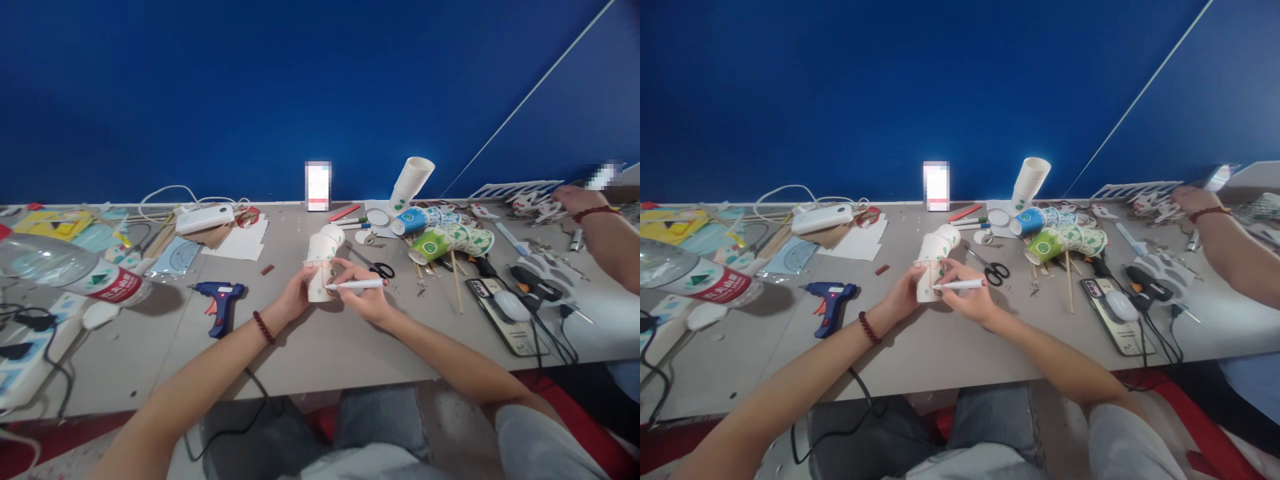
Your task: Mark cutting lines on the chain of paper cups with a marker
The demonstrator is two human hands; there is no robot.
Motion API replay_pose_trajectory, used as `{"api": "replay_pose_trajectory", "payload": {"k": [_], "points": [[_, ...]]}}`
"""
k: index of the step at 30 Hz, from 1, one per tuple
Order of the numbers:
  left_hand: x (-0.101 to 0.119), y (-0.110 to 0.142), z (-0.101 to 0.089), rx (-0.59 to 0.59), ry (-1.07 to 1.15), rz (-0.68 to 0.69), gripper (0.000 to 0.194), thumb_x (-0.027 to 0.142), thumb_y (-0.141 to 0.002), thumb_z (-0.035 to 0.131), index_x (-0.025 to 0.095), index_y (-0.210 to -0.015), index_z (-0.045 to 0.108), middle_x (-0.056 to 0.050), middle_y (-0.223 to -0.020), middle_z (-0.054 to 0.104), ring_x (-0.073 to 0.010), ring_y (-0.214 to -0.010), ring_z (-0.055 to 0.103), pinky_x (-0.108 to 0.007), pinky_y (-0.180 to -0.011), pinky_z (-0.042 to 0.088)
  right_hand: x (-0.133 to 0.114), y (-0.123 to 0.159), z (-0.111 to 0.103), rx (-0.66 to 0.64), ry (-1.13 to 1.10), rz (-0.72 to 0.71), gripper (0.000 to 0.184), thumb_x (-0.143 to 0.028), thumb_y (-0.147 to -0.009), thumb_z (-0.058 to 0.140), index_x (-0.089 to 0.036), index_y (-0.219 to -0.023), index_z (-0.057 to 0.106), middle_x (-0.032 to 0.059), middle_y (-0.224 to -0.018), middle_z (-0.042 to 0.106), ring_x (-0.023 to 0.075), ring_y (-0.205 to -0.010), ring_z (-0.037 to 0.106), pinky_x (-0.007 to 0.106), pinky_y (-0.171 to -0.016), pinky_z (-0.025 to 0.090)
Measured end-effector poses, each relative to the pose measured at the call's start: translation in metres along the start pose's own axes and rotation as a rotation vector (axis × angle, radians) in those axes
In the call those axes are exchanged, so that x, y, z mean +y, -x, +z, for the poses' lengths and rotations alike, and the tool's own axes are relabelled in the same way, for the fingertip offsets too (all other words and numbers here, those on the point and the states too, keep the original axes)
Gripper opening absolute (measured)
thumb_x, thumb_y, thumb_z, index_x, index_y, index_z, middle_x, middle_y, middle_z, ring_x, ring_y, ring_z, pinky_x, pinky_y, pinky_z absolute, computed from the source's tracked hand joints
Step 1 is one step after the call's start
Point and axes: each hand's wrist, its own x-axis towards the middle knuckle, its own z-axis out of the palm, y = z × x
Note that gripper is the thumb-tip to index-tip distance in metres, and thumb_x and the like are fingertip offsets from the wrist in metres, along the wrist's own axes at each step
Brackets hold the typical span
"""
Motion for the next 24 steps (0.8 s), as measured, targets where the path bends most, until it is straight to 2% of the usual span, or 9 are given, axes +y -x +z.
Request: {"api": "replay_pose_trajectory", "payload": {"k": [7, 17, 24], "points": [[0.0021, 0.0019, 0.0027, -0.022, 0.004, 0.006, 0.037, 0.030, -0.067, 0.074, 0.009, -0.098, 0.070, -0.008, -0.082, 0.073, -0.0200, -0.071, 0.066, -0.031, -0.069, 0.050, -0.0003, 0.0006, -0.0010, -0.024, 0.002, -0.007, 0.009, -0.015, -0.076, 0.066, -0.022, -0.072, 0.064, 0.0044, -0.073, 0.072, 0.0323, -0.118, 0.066, 0.049, -0.100, 0.052], [0.0013, 0.0003, -0.0004, -0.033, -0.017, 0.017, 0.034, 0.033, -0.070, 0.071, 0.011, -0.096, 0.070, -0.008, -0.080, 0.072, -0.0198, -0.070, 0.065, -0.031, -0.069, 0.050, 0.0029, 0.0024, -0.0009, -0.043, 0.018, -0.004, 0.008, -0.016, -0.075, 0.066, -0.023, -0.071, 0.065, 0.0044, -0.072, 0.071, 0.0336, -0.122, 0.064, 0.047, -0.098, 0.053], [0.0006, -0.0017, -0.0037, -0.024, -0.054, 0.012, 0.041, 0.034, -0.068, 0.071, 0.009, -0.101, 0.069, -0.009, -0.085, 0.072, -0.0204, -0.074, 0.066, -0.031, -0.070, 0.050, 0.0007, 0.0014, -0.0009, -0.060, 0.039, -0.005, 0.007, -0.018, -0.074, 0.066, -0.023, -0.069, 0.066, 0.0038, -0.069, 0.070, 0.0331, -0.120, 0.064, 0.047, -0.099, 0.053]]}}
